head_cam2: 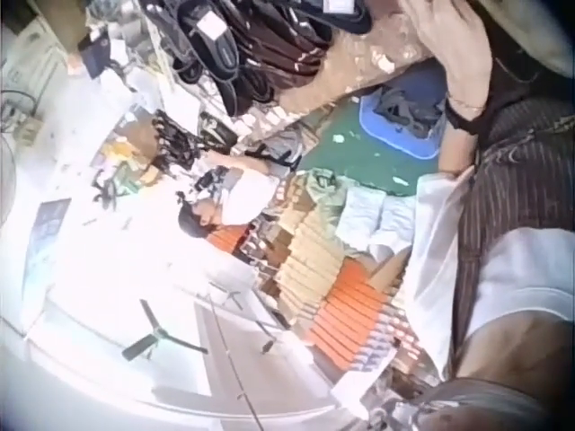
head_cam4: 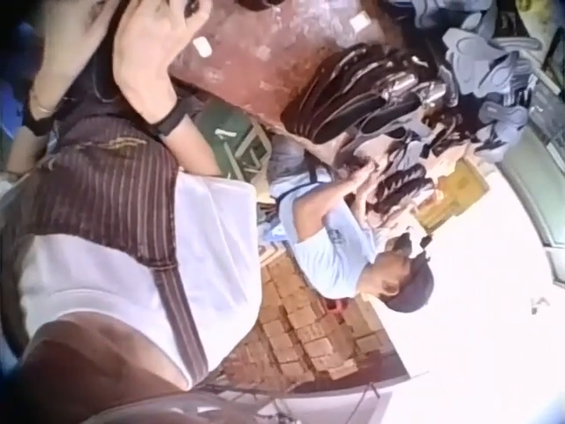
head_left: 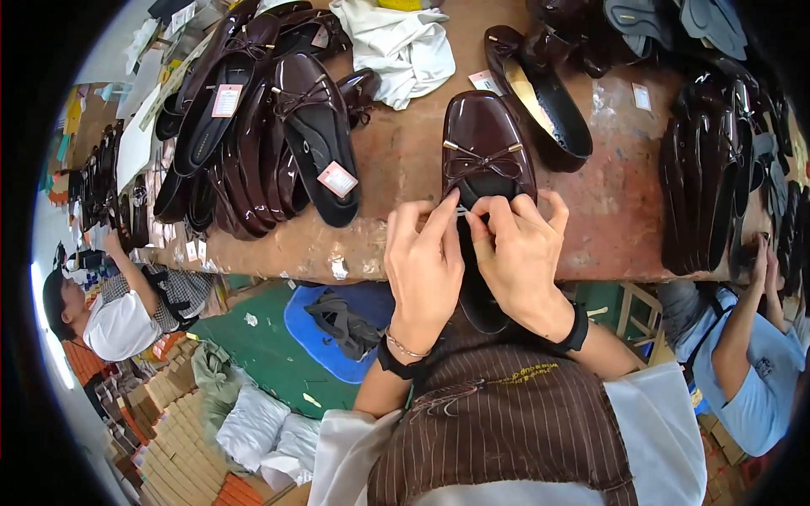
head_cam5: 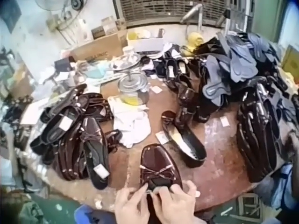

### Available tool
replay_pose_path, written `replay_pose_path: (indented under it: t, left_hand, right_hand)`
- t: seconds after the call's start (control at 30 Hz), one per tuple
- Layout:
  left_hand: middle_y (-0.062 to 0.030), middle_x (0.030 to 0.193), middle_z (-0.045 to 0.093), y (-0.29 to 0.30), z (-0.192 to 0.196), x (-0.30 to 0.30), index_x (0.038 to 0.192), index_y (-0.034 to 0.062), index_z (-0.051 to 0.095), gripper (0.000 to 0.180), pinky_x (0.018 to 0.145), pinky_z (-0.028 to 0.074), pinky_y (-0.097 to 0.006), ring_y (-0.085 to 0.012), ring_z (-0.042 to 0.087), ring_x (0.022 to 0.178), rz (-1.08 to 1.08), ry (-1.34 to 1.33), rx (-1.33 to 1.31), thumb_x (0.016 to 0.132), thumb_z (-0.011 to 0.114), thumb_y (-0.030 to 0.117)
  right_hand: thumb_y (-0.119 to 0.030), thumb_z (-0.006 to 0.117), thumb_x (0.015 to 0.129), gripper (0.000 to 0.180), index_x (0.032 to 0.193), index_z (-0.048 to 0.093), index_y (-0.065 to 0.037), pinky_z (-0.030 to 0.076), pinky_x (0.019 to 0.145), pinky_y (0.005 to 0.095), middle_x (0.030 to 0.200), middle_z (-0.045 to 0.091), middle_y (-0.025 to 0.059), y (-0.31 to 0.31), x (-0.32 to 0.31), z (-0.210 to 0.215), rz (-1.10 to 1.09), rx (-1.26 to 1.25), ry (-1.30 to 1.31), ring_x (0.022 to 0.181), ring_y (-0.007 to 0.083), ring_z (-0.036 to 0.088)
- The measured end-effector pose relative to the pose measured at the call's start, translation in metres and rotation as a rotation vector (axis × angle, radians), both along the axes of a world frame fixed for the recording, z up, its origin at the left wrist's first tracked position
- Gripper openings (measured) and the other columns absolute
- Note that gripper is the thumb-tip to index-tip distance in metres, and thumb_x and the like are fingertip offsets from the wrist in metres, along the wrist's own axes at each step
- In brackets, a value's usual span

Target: The recorder cleans and inspects finished shoes, then attaches paper labels to them.

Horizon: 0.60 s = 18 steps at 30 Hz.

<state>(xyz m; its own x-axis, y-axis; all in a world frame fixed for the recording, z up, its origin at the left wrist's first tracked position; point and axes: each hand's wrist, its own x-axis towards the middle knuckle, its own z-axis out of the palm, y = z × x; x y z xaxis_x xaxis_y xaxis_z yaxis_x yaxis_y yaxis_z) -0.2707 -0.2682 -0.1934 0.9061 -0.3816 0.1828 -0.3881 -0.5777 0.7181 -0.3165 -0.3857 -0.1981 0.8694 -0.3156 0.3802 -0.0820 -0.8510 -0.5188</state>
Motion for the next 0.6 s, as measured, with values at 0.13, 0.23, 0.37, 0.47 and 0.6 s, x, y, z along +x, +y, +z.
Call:
replay_pose_path:
  t: [0.13, 0.23, 0.37, 0.47, 0.6]
  left_hand:
    - [-0.0096, 0.094, 0.056, -0.002, -0.001, 0.004, 0.102, 0.0025, 0.074, 0.019, 0.072, 0.05, -0.031, -0.019, 0.06, 0.08, 0.029, 0.012, -0.114, 0.083, 0.069, -0.002]
    - [-0.0104, 0.098, 0.056, 0.002, -0.004, 0.006, 0.103, 0.0034, 0.073, 0.021, 0.072, 0.05, -0.033, -0.0232, 0.061, 0.08, -0.024, 0.122, -0.204, 0.083, 0.07, 0.0]
    - [-0.0102, 0.096, 0.059, 0.003, 0.009, 0.007, 0.106, 0.003, 0.074, 0.027, 0.072, 0.05, -0.03, -0.0199, 0.062, 0.079, -0.055, 0.029, -0.048, 0.081, 0.068, -0.004]
    - [-0.0116, 0.094, 0.064, 0.004, 0.013, 0.007, 0.111, 0.003, 0.072, 0.033, 0.073, 0.051, -0.029, -0.0184, 0.064, 0.079, -0.128, 0.053, -0.005, 0.081, 0.065, -0.005]
    - [-0.0121, 0.093, 0.067, 0.002, 0.007, 0.005, 0.115, 0.0027, 0.071, 0.038, 0.075, 0.052, -0.029, -0.0175, 0.066, 0.081, -0.053, 0.184, -0.132, 0.08, 0.061, -0.007]
  right_hand:
    - [-0.009, 0.074, 0.081, 0.011, 0.084, 0.063, -0.01, 0.036, 0.094, 0.0423, 0.061, 0.056, -0.002, -0.002, -0.001, 0.0, -0.01, 0.03, -0.003, 0.066, 0.0175, 0.054]
    - [-0.009, 0.074, 0.081, 0.012, 0.085, 0.063, -0.01, 0.036, 0.095, 0.0427, 0.061, 0.057, -0.0016, -0.005, -0.003, 0.001, 0.006, 0.027, -0.02, 0.068, 0.0174, 0.055]
    - [-0.01, 0.07, 0.083, 0.01, 0.082, 0.061, -0.008, 0.038, 0.094, 0.0461, 0.066, 0.062, 0.0014, -0.01, -0.008, 0.004, 0.059, 0.001, 0.035, 0.076, 0.0204, 0.058]
    - [-0.011, 0.069, 0.083, 0.009, 0.081, 0.061, -0.008, 0.038, 0.094, 0.047, 0.063, 0.061, 0.0036, -0.012, -0.01, 0.006, 0.061, -0.051, 0.081, 0.077, 0.0213, 0.058]
    - [-0.011, 0.073, 0.079, 0.01, 0.083, 0.065, -0.011, 0.036, 0.099, 0.0457, 0.066, 0.062, -0.0003, -0.009, -0.006, 0.007, 0.064, -0.081, 0.127, 0.073, 0.019, 0.058]
